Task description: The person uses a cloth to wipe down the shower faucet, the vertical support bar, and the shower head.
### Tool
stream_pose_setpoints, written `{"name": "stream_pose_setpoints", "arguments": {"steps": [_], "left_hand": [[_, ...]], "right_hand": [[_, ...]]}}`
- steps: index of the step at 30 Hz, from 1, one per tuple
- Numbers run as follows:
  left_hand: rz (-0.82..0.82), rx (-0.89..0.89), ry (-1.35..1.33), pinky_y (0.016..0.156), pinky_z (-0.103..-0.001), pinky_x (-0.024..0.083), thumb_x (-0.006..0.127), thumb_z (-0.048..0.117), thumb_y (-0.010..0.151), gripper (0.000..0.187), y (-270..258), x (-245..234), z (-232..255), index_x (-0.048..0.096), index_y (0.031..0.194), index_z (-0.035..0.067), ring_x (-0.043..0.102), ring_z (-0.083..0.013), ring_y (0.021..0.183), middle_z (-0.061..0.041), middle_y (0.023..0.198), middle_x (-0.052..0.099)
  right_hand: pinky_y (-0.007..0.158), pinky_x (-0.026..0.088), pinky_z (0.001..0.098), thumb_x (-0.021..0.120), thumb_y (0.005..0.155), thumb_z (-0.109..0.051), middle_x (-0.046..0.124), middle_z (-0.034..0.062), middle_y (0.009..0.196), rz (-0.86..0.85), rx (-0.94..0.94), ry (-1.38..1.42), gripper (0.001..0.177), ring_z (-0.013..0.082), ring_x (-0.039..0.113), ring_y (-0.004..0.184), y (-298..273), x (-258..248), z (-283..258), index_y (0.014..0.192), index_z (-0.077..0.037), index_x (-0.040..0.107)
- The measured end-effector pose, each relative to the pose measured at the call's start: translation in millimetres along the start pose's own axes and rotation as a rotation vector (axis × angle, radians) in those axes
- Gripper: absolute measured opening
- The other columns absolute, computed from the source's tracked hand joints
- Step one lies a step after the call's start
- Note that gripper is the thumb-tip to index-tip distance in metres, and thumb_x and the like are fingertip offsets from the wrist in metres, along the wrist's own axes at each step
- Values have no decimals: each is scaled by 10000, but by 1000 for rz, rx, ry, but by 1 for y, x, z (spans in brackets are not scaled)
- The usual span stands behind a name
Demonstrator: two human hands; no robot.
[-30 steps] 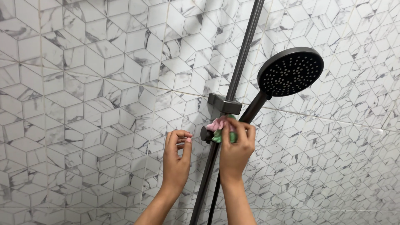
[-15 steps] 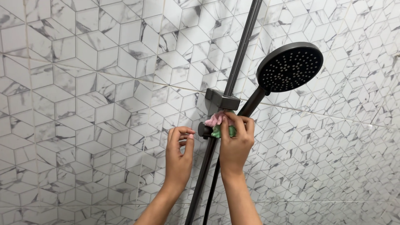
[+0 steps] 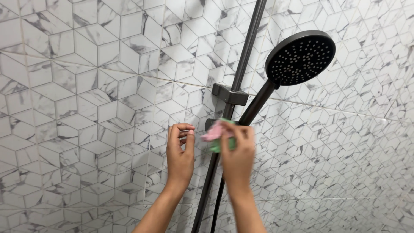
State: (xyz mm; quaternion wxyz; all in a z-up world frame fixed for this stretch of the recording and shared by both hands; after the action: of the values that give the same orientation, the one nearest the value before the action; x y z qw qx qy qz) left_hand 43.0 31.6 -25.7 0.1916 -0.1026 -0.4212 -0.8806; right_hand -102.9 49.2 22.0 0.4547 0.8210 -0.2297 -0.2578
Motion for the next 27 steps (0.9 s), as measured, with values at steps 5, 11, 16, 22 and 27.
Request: {"name": "stream_pose_setpoints", "arguments": {"steps": [5,11,16,22,27], "left_hand": [[9,26,13,872,-318,527,558,125,1013,83,-1,5,-8,598,1039,57,630,-162,991,-57,1078,613],[3,-22,-23,860,-324,536,547,159,1023,114,-6,15,-11,590,1062,60,639,-160,984,-55,1063,628],[28,-36,-8,873,-324,524,528,173,1032,128,-16,3,-9,587,1081,70,622,-157,998,-50,1079,640],[3,-102,50,880,-318,521,528,184,1016,118,-23,-9,-17,585,1061,90,610,-142,1023,-33,1122,624],[-94,-120,84,870,-330,528,570,213,994,165,-20,-2,-18,583,1097,85,616,-162,1043,-49,1138,623]], "right_hand": [[703,574,333,625,973,-157,596,84,1019,-30,16,-83,180,212,684,825,14,1,-20,1065,-104,771],[717,554,369,654,951,-143,619,98,1030,-72,-202,-169,145,270,674,894,7,12,-38,1027,-93,768],[735,584,325,636,968,-123,601,96,1048,14,-150,-62,204,233,671,905,-12,4,24,1135,-126,753],[774,578,349,626,1024,-118,586,91,1044,255,-54,-36,241,207,648,943,-32,-2,65,1237,-103,740],[805,589,342,490,1016,-150,663,71,1226,366,384,567,333,175,683,1003,2,-8,85,1315,-77,615]]}}
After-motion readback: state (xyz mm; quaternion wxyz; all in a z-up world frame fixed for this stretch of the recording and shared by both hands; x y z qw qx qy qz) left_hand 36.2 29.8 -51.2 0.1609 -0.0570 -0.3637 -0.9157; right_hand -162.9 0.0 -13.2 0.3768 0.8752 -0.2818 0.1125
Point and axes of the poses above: each hand's wrist, its own y-axis towards the middle knuckle, its own x-axis out of the palm, z = x × y, the point moved 4 cm from there along y, towards the middle knuckle
